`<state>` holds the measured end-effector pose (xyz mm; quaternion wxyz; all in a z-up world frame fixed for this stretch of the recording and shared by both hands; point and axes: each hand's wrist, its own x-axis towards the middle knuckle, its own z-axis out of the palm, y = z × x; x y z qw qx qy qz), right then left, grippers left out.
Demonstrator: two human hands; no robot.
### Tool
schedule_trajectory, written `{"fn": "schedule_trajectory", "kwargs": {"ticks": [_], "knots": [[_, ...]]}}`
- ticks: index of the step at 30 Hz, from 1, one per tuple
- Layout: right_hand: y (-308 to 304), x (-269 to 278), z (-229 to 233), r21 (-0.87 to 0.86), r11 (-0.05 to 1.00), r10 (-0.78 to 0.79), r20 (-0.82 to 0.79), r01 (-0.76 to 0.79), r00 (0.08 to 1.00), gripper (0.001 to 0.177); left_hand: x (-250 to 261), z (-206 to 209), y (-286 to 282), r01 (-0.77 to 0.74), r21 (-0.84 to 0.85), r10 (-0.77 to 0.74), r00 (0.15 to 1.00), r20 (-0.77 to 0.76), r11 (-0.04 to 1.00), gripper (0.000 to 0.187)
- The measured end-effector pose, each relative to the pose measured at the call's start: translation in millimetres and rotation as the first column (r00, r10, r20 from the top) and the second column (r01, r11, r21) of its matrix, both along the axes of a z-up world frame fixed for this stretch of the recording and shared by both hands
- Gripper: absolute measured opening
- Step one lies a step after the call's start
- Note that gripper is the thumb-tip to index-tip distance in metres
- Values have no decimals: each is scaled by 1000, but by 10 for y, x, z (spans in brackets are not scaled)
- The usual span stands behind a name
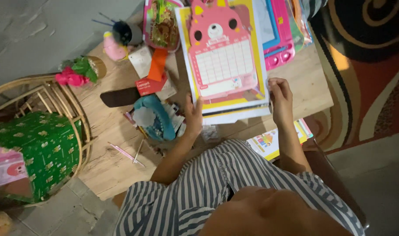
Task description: Gathering and showing various books, art sets, and educational boards on a desk.
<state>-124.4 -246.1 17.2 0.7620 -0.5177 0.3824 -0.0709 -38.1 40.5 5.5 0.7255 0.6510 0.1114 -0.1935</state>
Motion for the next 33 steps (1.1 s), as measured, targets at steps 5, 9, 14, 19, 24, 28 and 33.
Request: {"fn": "schedule_trajectory", "kwargs": {"ticks": [5, 9, 14, 19, 24, 28, 33], "knots": [[416, -681, 424, 100, 995, 1, -51, 4, 999, 38, -629, 165, 483, 165, 38, -168, 980, 109, 986, 25], [1003, -1378, 880, -20, 1000, 19, 37, -18, 999, 42, -1146, 396, 929, 330, -17, -323, 933, 159, 944, 23], [1809, -2524, 961, -136, 983, -123, 36, 127, 992, 44, -1858, 538, 1427, 514, -42, -493, 840, 228, 857, 27], [2420, -3579, 814, -102, 927, -360, 39, 362, 932, 49, -2528, 361, 1617, 681, -87, -634, 714, 297, 727, 26], [2761, -4352, 448, -182, 849, -501, 24, 497, 865, 49, -2913, 209, 1518, 783, 127, -777, 558, 292, 609, 30], [2787, -4676, -264, -128, 792, -610, -95, 598, 787, 49, -3143, -530, 1322, 816, 252, -854, 495, 163, 521, 32], [2631, -5159, -1974, -189, 717, -691, -65, 671, 720, 57, -3337, -1439, 932, 845, 327, -906, 401, 139, 424, 33]]}}
